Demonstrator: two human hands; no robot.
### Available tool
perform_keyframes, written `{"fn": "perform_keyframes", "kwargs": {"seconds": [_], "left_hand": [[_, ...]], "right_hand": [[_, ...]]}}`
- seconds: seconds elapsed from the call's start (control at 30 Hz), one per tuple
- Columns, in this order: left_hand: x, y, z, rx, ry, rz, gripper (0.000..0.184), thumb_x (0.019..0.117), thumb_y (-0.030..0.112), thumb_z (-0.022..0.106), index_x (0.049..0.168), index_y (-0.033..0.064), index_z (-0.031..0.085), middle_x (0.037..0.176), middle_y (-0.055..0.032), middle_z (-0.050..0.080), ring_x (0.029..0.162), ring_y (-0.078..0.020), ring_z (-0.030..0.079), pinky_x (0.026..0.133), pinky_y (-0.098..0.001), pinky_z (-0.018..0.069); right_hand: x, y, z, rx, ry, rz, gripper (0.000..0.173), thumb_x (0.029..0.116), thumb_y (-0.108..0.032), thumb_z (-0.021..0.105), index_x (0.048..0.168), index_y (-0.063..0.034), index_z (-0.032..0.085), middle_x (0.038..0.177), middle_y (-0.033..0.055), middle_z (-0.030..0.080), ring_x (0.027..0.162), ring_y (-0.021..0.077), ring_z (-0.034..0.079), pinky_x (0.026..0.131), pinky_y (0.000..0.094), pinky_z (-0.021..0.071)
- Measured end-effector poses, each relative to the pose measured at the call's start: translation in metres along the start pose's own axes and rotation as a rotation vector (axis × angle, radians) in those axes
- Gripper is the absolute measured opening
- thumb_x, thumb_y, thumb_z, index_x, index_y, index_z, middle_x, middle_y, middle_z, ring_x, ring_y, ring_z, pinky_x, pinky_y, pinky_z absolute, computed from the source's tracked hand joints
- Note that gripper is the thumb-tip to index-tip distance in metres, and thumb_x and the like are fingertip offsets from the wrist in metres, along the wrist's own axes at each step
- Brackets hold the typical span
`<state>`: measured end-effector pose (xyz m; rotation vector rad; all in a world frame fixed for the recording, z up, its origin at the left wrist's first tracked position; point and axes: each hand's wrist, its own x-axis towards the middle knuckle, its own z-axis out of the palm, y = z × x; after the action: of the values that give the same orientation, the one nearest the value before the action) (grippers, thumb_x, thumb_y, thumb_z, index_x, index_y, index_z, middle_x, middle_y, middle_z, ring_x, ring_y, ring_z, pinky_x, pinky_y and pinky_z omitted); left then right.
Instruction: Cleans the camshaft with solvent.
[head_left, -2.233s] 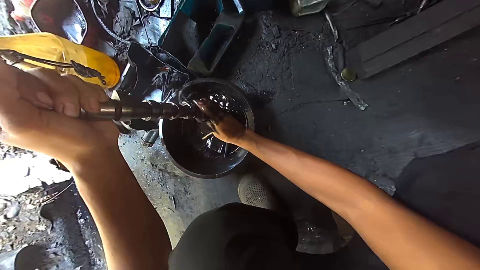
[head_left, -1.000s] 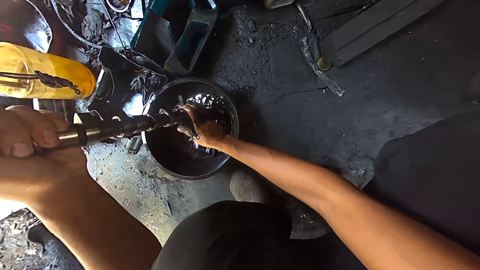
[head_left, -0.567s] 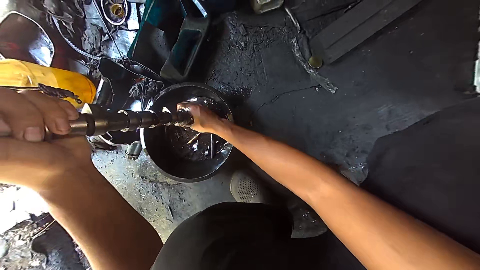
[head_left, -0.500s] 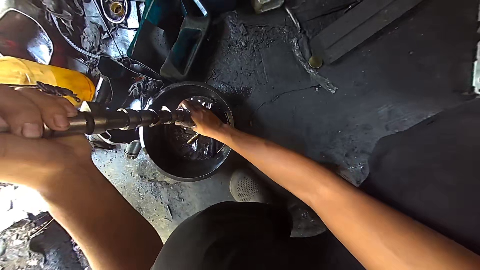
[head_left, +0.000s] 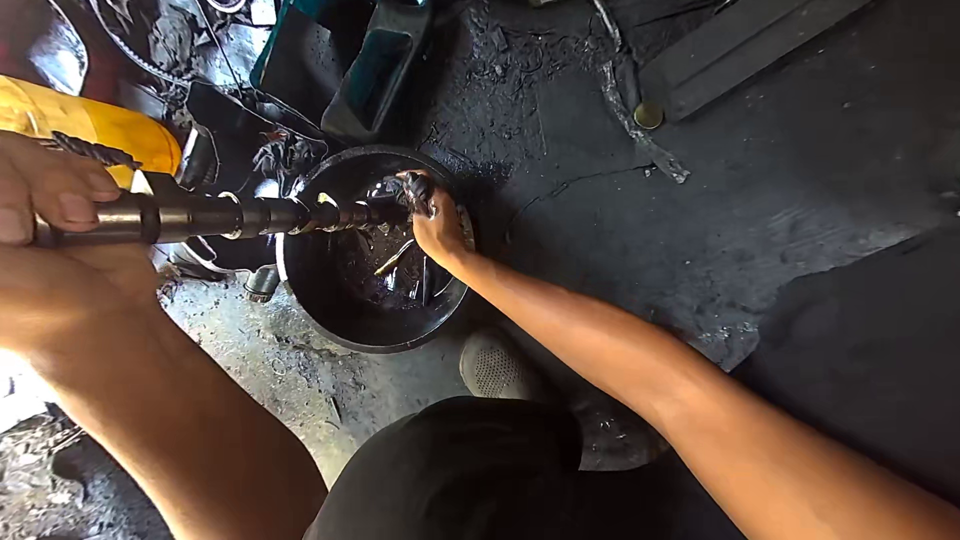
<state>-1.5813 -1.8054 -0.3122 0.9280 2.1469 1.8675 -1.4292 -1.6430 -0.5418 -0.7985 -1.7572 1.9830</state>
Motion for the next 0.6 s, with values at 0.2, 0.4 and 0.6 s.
{"fn": "perform_keyframes", "kwargs": {"seconds": [0.2, 0.4, 0.6], "left_hand": [[-0.01, -0.012, -0.033, 0.012, -0.035, -0.022, 0.022, 0.0952, 0.009, 0.049, 0.076, 0.0169, 0.056, 0.07, 0.0054, 0.058, 0.076, -0.0116, 0.062, 0.084, -0.0321, 0.0518], [-0.018, -0.013, -0.039, -0.026, -0.06, 0.013, 0.021, 0.0948, 0.013, 0.053, 0.074, 0.0179, 0.055, 0.068, 0.0065, 0.056, 0.073, -0.0103, 0.061, 0.082, -0.0304, 0.0519], [-0.021, -0.029, -0.071, 0.043, -0.06, -0.036, 0.014, 0.0931, 0.011, 0.056, 0.081, 0.0189, 0.057, 0.077, 0.0075, 0.059, 0.085, -0.0103, 0.062, 0.091, -0.0316, 0.0493]], "right_hand": [[0.029, -0.028, 0.013, 0.208, 0.121, 0.119, 0.024, 0.1056, -0.008, 0.049, 0.113, 0.0033, 0.069, 0.107, 0.0141, 0.072, 0.103, 0.0159, 0.067, 0.096, 0.035, 0.0523], [0.08, -0.079, 0.006, 0.346, 0.106, -0.067, 0.022, 0.1043, -0.001, 0.049, 0.108, 0.0048, 0.07, 0.101, 0.0115, 0.071, 0.097, 0.0113, 0.066, 0.09, 0.0287, 0.0534], [0.06, -0.049, 0.0, 0.465, -0.033, -0.046, 0.024, 0.1055, -0.009, 0.048, 0.101, 0.0033, 0.068, 0.092, 0.0073, 0.071, 0.092, 0.0099, 0.067, 0.09, 0.0307, 0.0554]]}}
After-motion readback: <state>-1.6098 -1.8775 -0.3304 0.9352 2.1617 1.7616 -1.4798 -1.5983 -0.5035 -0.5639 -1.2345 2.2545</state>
